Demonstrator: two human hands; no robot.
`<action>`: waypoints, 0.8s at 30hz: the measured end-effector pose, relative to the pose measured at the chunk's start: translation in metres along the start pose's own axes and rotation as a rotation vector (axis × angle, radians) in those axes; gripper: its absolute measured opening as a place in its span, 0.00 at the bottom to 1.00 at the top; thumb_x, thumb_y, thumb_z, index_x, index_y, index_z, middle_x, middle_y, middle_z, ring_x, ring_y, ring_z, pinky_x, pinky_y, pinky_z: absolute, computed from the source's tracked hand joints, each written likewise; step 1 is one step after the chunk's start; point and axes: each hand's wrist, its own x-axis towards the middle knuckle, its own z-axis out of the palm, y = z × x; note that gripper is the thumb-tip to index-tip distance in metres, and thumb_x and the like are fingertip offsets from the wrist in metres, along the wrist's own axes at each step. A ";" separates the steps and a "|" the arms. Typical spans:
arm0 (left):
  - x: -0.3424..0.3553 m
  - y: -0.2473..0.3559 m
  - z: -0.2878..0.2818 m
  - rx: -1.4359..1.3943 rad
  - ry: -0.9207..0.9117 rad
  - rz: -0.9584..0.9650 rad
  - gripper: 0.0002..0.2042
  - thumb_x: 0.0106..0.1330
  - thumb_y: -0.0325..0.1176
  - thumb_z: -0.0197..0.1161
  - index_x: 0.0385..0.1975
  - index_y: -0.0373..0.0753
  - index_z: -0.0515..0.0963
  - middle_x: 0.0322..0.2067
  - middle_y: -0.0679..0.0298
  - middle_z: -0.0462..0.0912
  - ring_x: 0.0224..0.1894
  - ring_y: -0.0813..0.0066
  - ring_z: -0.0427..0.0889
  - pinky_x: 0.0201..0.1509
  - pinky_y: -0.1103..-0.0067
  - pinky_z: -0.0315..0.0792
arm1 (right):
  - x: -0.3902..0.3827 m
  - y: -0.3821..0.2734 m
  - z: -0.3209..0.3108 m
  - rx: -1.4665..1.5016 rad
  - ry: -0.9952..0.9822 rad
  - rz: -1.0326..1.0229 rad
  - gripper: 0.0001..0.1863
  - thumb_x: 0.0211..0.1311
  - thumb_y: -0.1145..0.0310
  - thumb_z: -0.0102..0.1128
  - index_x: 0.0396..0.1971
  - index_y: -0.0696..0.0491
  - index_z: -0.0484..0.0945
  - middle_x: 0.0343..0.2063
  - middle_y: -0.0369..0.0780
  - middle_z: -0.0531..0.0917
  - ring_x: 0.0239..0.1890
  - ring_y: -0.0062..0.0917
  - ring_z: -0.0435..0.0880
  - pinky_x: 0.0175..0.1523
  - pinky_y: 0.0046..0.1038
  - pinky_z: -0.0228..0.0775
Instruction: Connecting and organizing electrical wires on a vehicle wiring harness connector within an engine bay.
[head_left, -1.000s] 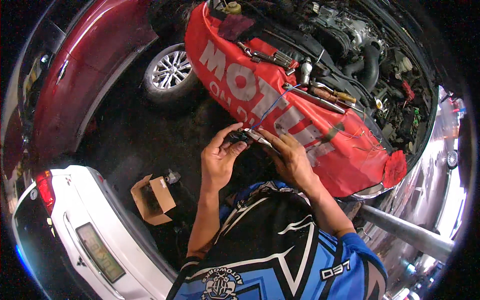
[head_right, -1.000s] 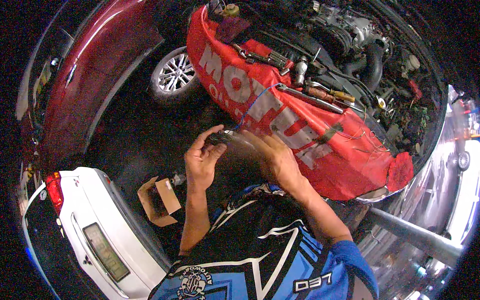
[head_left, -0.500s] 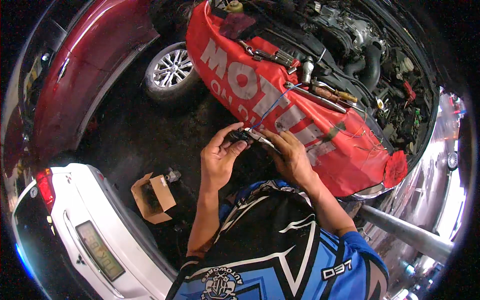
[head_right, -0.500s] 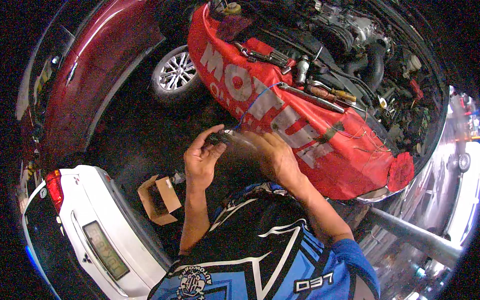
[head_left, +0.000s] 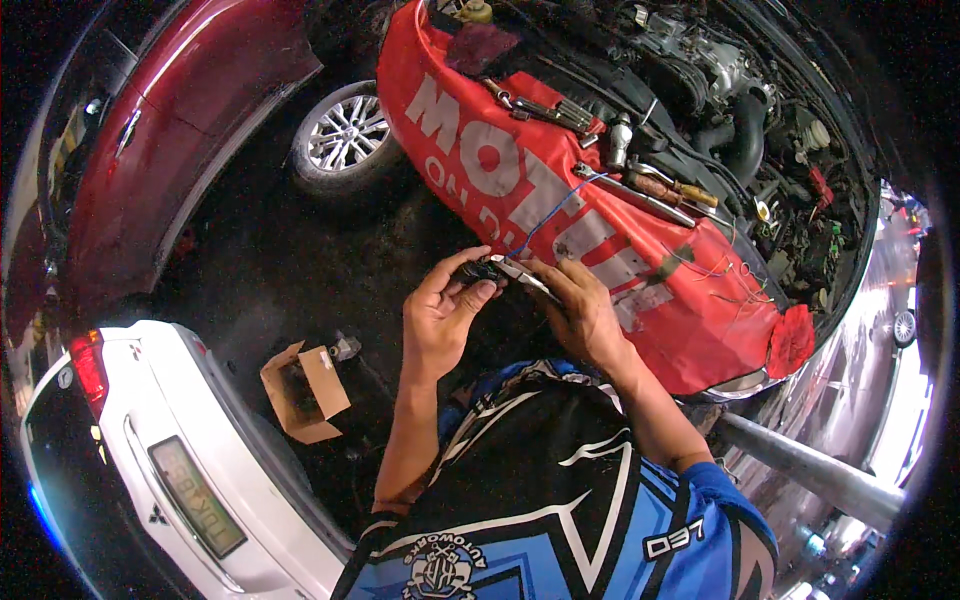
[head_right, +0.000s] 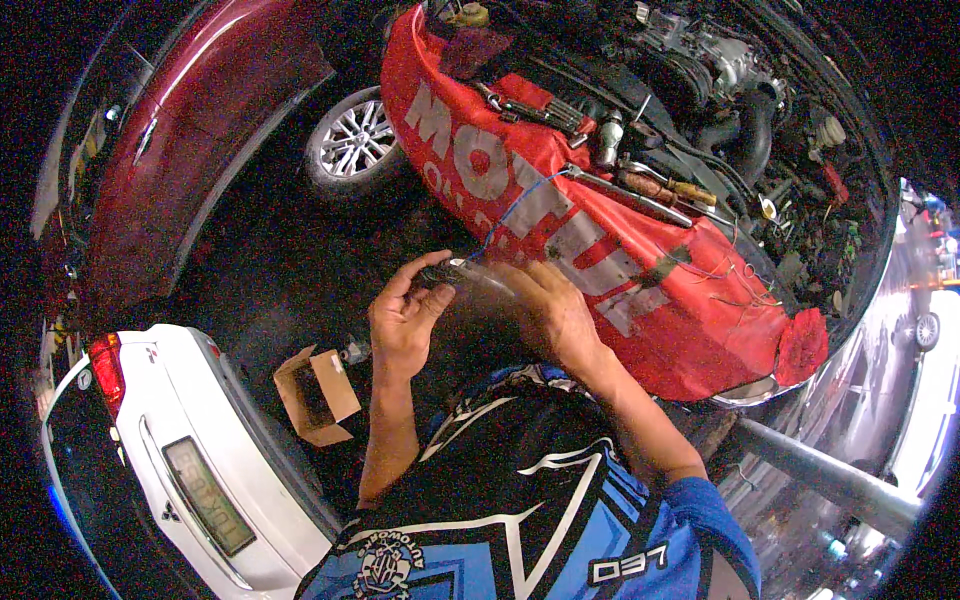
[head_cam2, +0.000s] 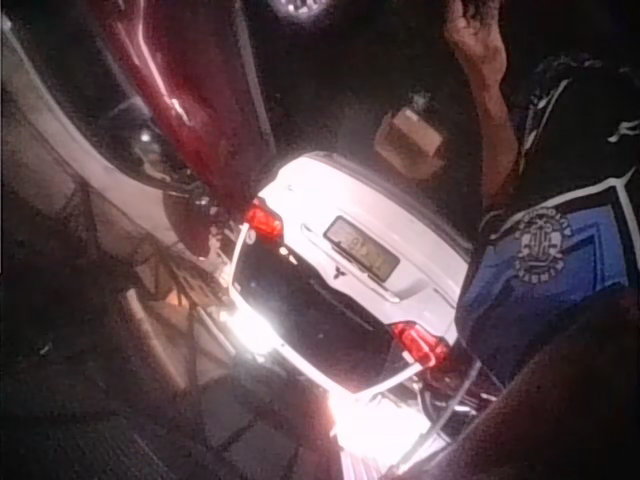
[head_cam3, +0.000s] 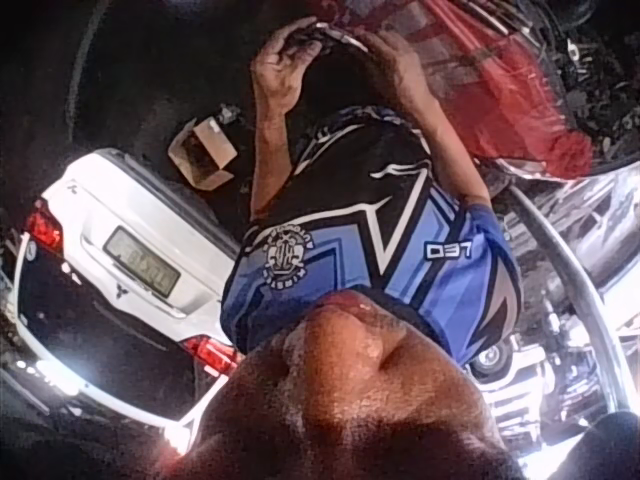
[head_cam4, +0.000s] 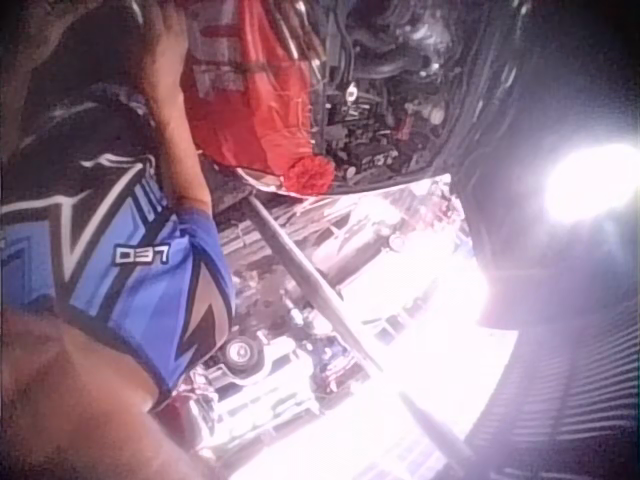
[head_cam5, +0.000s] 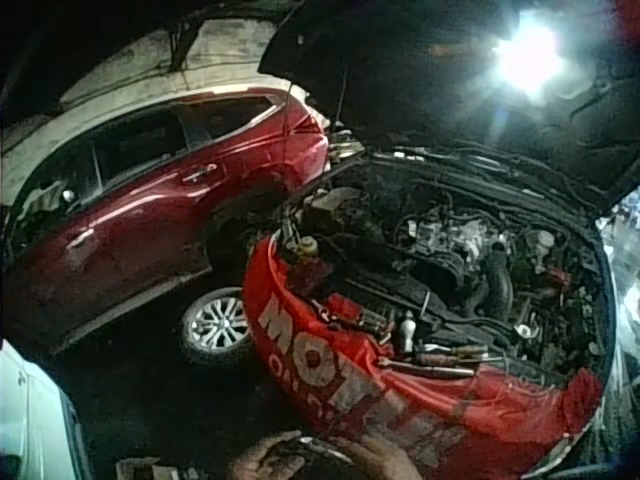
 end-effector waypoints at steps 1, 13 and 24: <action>-0.001 0.001 0.000 0.009 -0.008 -0.020 0.19 0.74 0.21 0.64 0.63 0.30 0.76 0.48 0.57 0.86 0.50 0.73 0.86 0.59 0.74 0.82 | -0.001 0.001 -0.001 -0.001 0.000 0.000 0.23 0.61 0.78 0.66 0.58 0.55 0.79 0.34 0.48 0.77 0.37 0.47 0.78 0.41 0.43 0.72; -0.004 -0.005 -0.001 -0.044 0.009 -0.015 0.18 0.74 0.22 0.64 0.62 0.30 0.76 0.49 0.57 0.85 0.49 0.73 0.86 0.58 0.74 0.83 | 0.001 -0.006 0.000 -0.023 0.005 0.040 0.21 0.58 0.79 0.65 0.54 0.56 0.78 0.41 0.50 0.77 0.45 0.52 0.80 0.46 0.45 0.75; -0.013 -0.032 -0.020 -0.032 0.101 -0.115 0.16 0.74 0.25 0.65 0.60 0.30 0.78 0.44 0.59 0.86 0.45 0.76 0.86 0.54 0.76 0.83 | 0.006 0.014 0.056 0.019 -0.183 0.228 0.11 0.66 0.68 0.67 0.38 0.57 0.74 0.32 0.51 0.79 0.38 0.54 0.82 0.40 0.50 0.71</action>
